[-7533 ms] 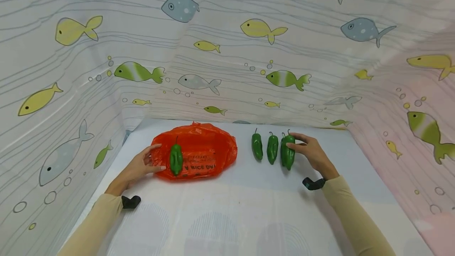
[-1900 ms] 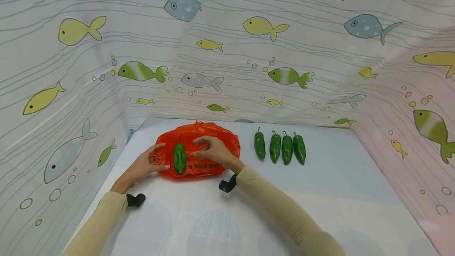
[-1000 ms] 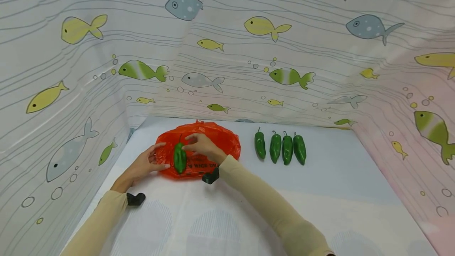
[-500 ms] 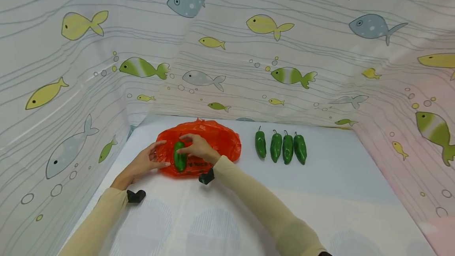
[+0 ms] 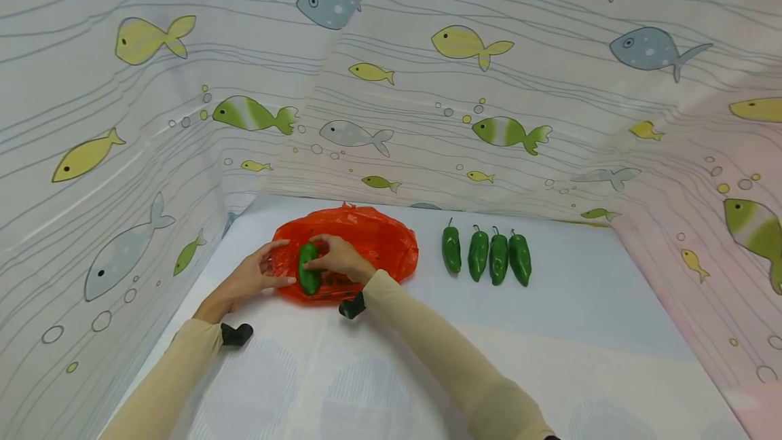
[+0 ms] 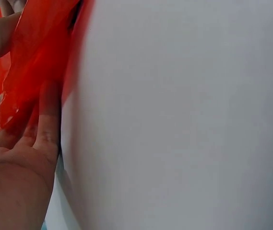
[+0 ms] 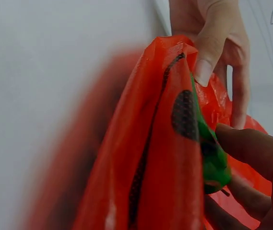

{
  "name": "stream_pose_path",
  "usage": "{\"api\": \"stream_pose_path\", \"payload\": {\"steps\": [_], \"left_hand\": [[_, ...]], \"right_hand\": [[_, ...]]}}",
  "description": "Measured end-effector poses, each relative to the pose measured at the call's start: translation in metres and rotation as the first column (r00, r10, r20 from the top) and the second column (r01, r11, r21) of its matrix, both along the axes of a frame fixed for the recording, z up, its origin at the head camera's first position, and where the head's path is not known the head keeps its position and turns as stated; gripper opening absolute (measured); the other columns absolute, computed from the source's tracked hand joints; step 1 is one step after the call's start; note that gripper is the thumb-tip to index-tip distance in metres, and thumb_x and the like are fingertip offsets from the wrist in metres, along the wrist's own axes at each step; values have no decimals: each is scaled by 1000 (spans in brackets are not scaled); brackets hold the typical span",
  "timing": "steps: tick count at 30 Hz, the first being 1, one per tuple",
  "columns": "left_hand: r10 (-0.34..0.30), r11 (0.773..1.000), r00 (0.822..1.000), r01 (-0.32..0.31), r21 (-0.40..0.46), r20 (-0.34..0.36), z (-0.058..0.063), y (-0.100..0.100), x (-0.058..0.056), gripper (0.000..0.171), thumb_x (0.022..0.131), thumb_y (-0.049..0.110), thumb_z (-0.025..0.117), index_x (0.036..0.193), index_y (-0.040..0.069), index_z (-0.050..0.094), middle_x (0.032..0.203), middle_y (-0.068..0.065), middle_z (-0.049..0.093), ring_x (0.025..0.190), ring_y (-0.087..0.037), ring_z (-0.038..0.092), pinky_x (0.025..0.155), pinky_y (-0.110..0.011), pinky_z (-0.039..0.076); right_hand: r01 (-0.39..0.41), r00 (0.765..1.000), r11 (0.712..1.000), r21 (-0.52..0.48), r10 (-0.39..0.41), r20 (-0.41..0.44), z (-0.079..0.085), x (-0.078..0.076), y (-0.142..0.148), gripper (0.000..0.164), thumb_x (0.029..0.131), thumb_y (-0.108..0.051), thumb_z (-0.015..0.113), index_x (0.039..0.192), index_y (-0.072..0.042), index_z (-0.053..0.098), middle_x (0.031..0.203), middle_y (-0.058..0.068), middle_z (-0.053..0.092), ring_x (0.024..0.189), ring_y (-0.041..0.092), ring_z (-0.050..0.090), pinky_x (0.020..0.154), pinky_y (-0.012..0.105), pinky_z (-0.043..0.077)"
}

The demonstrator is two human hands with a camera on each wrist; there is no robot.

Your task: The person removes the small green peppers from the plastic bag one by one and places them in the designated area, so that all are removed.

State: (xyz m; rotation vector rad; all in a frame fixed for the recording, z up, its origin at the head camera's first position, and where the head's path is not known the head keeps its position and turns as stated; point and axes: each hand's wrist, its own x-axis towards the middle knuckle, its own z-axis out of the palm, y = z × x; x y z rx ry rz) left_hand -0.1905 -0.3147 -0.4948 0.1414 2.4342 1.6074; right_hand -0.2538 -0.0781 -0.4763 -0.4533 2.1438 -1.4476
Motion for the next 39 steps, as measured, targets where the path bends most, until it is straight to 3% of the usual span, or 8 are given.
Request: {"api": "stream_pose_path", "payload": {"steps": [7, 16, 28, 36, 39], "left_hand": [[-6, 1000, 1000, 6, 19, -3, 3, 4, 2, 89, 88, 18, 84, 160, 13, 31, 160, -22, 32, 141, -42, 39, 105, -30, 45], [-4, 997, 1000, 3, 81, 11, -4, 1, -2, 89, 86, 16, 85, 159, 15, 33, 162, -20, 30, 145, -41, 36, 95, -13, 44], [-4, 999, 1000, 4, 39, 6, -1, 1, 0, 89, 88, 18, 84, 160, 16, 33, 161, -20, 30, 145, -42, 36, 104, -25, 43], [-11, 999, 1000, 11, 52, 5, -1, 1, 1, 90, 88, 18, 84, 161, 18, 31, 159, -21, 35, 140, -41, 43, 95, -20, 48], [-8, 999, 1000, 8, 33, -2, -1, 1, 1, 90, 88, 20, 84, 161, 18, 31, 158, -21, 36, 139, -41, 44, 99, -26, 48]], "right_hand": [[-1, 1000, 1000, 6, 1, -29, -5, -2, -4, 63, 89, -21, 83, 146, -19, 56, 124, 3, 56, 95, 20, 60, 76, 36, 61], [19, 997, 999, 48, -15, -79, -4, 1, -7, 53, 89, -24, 83, 137, -14, 62, 117, 2, 61, 94, 17, 60, 74, 32, 60], [7, 998, 1000, 3, -7, -59, 2, 3, -1, 50, 90, -18, 82, 134, -10, 62, 115, 1, 61, 87, 18, 65, 75, 36, 62], [9, 999, 998, -55, -11, -52, 8, 1, 8, 55, 89, -18, 83, 139, -12, 63, 119, -1, 62, 87, 18, 65, 78, 42, 62], [2, 998, 997, -73, -7, -63, 11, 1, 11, 56, 88, -19, 84, 139, -11, 62, 118, 0, 63, 87, 19, 66, 79, 43, 62]]}}
